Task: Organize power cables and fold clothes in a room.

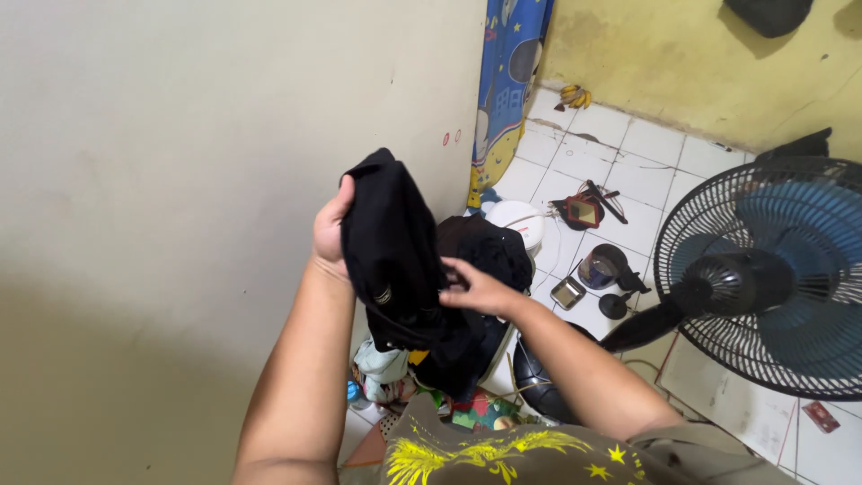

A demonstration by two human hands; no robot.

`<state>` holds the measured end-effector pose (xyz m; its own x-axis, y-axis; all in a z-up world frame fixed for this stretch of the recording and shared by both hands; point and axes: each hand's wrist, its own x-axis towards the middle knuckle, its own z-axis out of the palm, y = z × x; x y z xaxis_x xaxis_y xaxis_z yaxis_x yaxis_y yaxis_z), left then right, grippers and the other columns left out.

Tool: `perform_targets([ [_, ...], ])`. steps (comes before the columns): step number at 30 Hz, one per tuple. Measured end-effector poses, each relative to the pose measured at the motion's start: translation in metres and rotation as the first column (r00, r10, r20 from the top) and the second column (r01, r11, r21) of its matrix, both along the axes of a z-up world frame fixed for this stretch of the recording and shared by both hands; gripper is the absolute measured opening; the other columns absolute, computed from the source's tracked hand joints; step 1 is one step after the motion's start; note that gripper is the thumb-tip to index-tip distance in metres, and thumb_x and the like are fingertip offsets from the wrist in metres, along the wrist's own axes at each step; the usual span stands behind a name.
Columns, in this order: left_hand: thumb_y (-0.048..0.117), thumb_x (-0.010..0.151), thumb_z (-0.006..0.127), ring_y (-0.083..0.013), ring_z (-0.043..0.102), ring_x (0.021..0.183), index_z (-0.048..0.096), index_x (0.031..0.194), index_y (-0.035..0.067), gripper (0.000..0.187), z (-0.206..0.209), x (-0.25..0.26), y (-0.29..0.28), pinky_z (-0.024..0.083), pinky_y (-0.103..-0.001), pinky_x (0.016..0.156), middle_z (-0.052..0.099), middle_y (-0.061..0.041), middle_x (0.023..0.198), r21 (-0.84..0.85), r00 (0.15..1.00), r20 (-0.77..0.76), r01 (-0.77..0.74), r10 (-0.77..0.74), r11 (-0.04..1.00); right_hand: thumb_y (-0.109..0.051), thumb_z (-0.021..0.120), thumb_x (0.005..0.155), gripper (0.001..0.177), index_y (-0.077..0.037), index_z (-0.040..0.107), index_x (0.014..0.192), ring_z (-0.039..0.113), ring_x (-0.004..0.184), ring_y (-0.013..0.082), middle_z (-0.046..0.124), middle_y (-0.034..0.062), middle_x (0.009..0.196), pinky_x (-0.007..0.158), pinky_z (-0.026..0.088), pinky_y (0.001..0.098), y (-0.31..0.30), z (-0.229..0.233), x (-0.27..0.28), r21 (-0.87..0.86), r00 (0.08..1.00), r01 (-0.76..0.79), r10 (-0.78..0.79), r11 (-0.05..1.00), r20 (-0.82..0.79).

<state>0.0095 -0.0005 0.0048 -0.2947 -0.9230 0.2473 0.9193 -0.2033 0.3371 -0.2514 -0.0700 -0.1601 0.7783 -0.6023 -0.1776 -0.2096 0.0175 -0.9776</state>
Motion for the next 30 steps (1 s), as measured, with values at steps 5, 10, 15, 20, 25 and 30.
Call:
perform_targets([
  [5, 0.040, 0.110, 0.051, -0.0353, 0.064, 0.124, 0.053, 0.148, -0.002, 0.056, -0.024, 0.012, 0.001, 0.049, -0.048, 0.111, 0.066, -0.021, 0.137, 0.056, 0.996, 0.069, 0.061, -0.065, 0.997, -0.023, 0.081, 0.087, 0.052, -0.007, 0.061, 0.132, 0.068, 0.111, 0.0250, 0.072, 0.0160, 0.118, 0.096, 0.052, 0.0370, 0.010, -0.042, 0.004, -0.439, 0.996, 0.008, -0.047, 0.899, -0.077],
  [10, 0.007, 0.080, 0.075, -0.0357, 0.068, 0.117, 0.063, 0.130, 0.000, 0.051, -0.049, 0.049, 0.018, 0.054, -0.047, 0.099, 0.072, -0.018, 0.123, -0.110, 0.115, 0.984, -0.213, 0.137, 0.971, -0.006, 0.053, 0.090, 0.037, -0.002, 0.067, 0.124, 0.071, 0.060, 0.0276, 0.073, 0.0190, 0.087, 0.054, 0.058, 0.0371, -0.040, -0.013, -0.042, -0.195, 0.871, 0.425, -0.458, 0.884, -0.179],
  [15, 0.001, 0.085, 0.063, -0.0395, 0.064, 0.121, 0.069, 0.124, 0.016, 0.042, -0.086, 0.073, 0.051, 0.054, -0.047, 0.097, 0.070, -0.018, 0.124, 0.022, -0.851, 0.513, -0.122, -0.115, 0.992, 0.007, 0.043, 0.077, 0.063, -0.010, 0.064, 0.134, 0.065, 0.056, 0.0197, 0.072, 0.0146, 0.085, 0.049, 0.050, 0.0280, -0.054, 0.080, -0.099, -0.457, 0.643, 0.683, -0.766, 0.570, 0.007],
  [20, 0.000, 0.090, 0.062, -0.0419, 0.063, 0.115, 0.072, 0.117, 0.014, 0.033, -0.098, 0.070, 0.059, 0.053, -0.048, 0.096, 0.066, -0.022, 0.121, -0.295, -0.840, 0.513, -0.368, -0.179, 0.882, 0.008, 0.040, 0.083, 0.048, -0.007, 0.073, 0.115, 0.063, 0.062, 0.0162, 0.073, 0.0089, 0.092, 0.049, 0.046, 0.0305, -0.060, 0.114, -0.109, -0.106, 0.633, 0.772, -0.773, 0.627, 0.044],
  [25, -0.008, 0.090, 0.048, -0.0422, 0.067, 0.091, 0.063, 0.121, 0.011, 0.039, -0.114, 0.093, 0.040, 0.055, -0.056, 0.085, 0.069, -0.025, 0.101, 0.156, 0.077, 0.984, -0.795, -0.158, 0.586, 0.004, 0.047, 0.082, 0.039, -0.007, 0.076, 0.105, 0.061, 0.065, 0.0162, 0.071, 0.0083, 0.089, 0.053, 0.049, 0.0305, -0.069, 0.119, -0.137, -0.320, 0.637, 0.729, -0.771, 0.605, -0.008],
  [30, 0.012, 0.091, 0.052, -0.0252, 0.063, 0.088, 0.072, 0.101, 0.003, 0.024, -0.096, 0.116, 0.043, 0.051, -0.041, 0.081, 0.069, -0.010, 0.085, -0.262, -0.286, 0.948, -0.456, 0.139, 0.851, -0.017, 0.053, 0.092, 0.028, 0.004, 0.072, 0.093, 0.062, 0.074, 0.0196, 0.070, 0.0114, 0.085, 0.069, 0.051, 0.0357, -0.112, 0.077, -0.190, -0.463, 0.769, 0.504, -0.623, 0.729, -0.145],
])
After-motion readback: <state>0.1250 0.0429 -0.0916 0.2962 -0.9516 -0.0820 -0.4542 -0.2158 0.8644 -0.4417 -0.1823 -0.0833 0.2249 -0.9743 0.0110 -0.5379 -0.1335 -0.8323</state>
